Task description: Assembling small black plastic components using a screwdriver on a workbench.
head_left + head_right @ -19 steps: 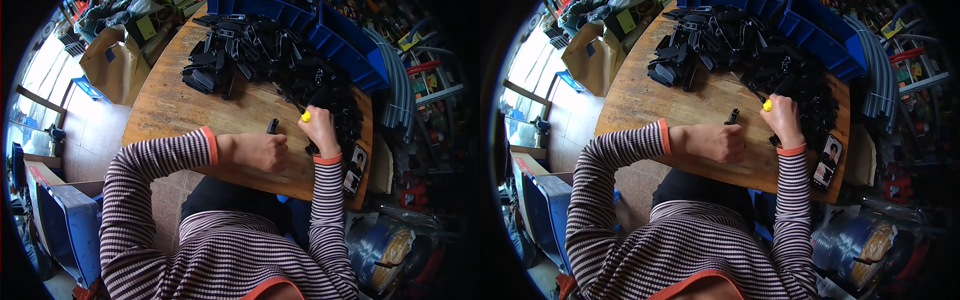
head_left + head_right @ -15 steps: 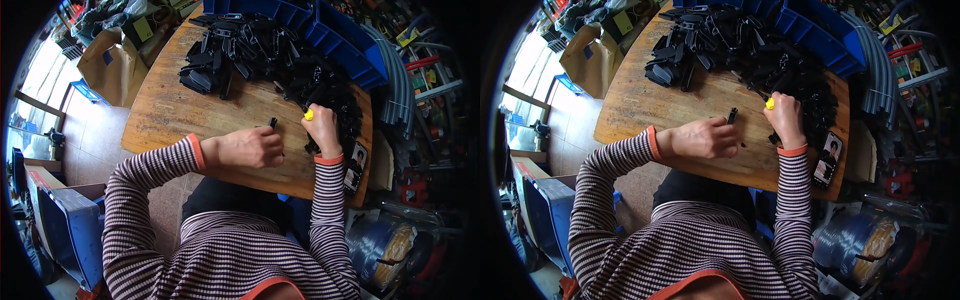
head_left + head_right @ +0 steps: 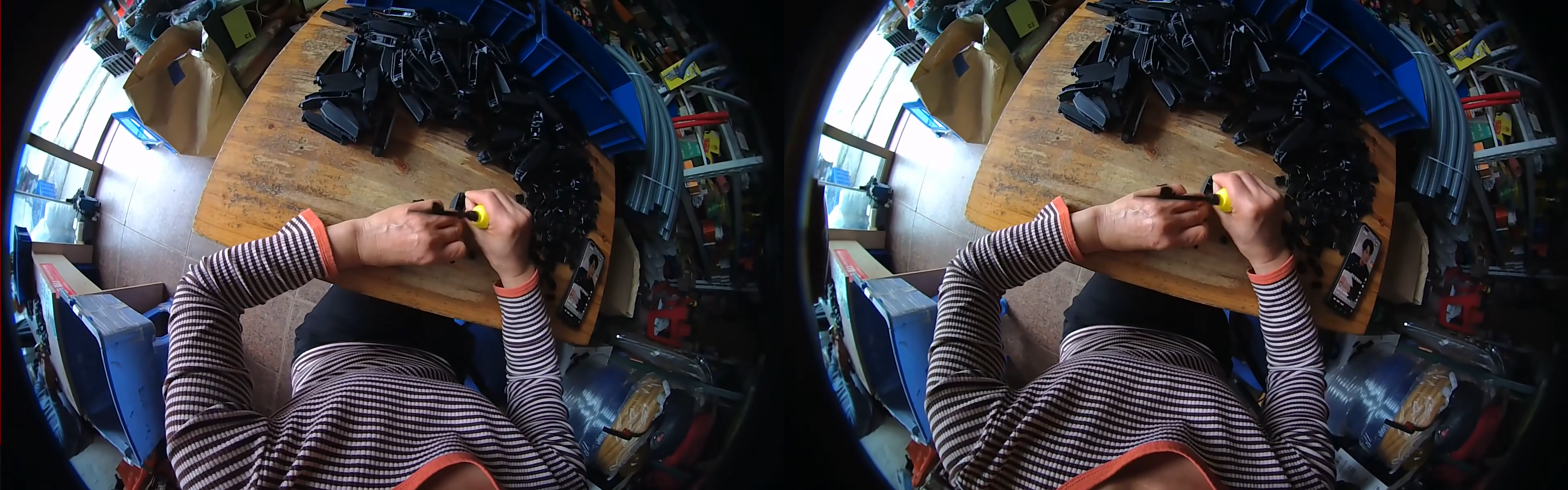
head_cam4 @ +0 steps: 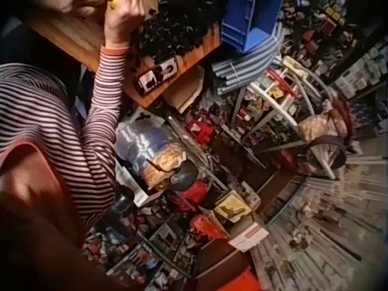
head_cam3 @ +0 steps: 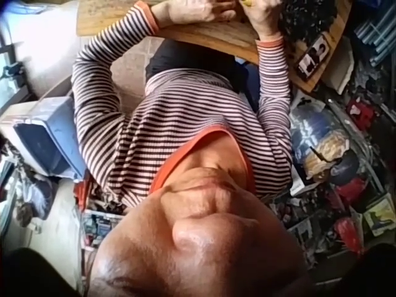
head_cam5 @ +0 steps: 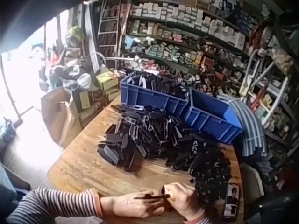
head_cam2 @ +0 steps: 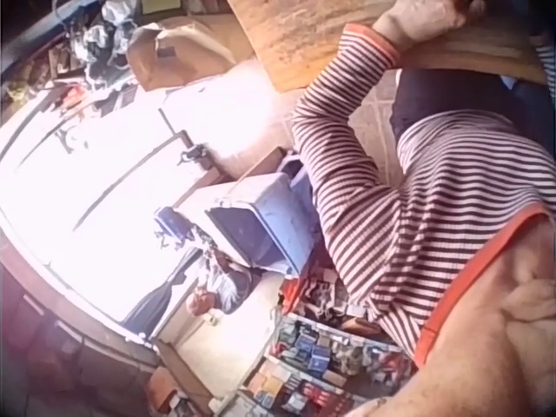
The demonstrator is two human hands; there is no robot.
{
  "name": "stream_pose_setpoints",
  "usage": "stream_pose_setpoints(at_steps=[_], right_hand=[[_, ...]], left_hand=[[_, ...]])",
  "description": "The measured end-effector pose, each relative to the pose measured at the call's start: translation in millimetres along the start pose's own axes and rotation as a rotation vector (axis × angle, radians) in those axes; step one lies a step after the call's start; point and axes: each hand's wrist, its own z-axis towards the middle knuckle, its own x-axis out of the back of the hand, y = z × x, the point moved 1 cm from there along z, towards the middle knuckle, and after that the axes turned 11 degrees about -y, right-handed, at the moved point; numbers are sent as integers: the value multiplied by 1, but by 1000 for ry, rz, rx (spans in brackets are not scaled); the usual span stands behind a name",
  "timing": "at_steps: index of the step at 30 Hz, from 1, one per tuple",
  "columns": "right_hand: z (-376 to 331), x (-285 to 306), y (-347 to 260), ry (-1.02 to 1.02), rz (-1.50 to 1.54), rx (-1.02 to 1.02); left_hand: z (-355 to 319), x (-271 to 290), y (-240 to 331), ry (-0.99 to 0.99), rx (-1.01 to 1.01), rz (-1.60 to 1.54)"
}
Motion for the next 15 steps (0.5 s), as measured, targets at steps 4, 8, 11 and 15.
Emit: stream_pose_setpoints(at_steps=[4,8,11,15], right_hand=[[4,3,0,-68,71,47],[9,7,4,-153,238,-46],[6,5,-4,-142,117,-79],[-1,1,-4,-88,24,-69]], left_hand=[[-1,-2,1,16,-4,-1],[0,0,0,61,17,-19],[-1,1,1,67,41,-4],[-4,-3,3,32,61,-78]])
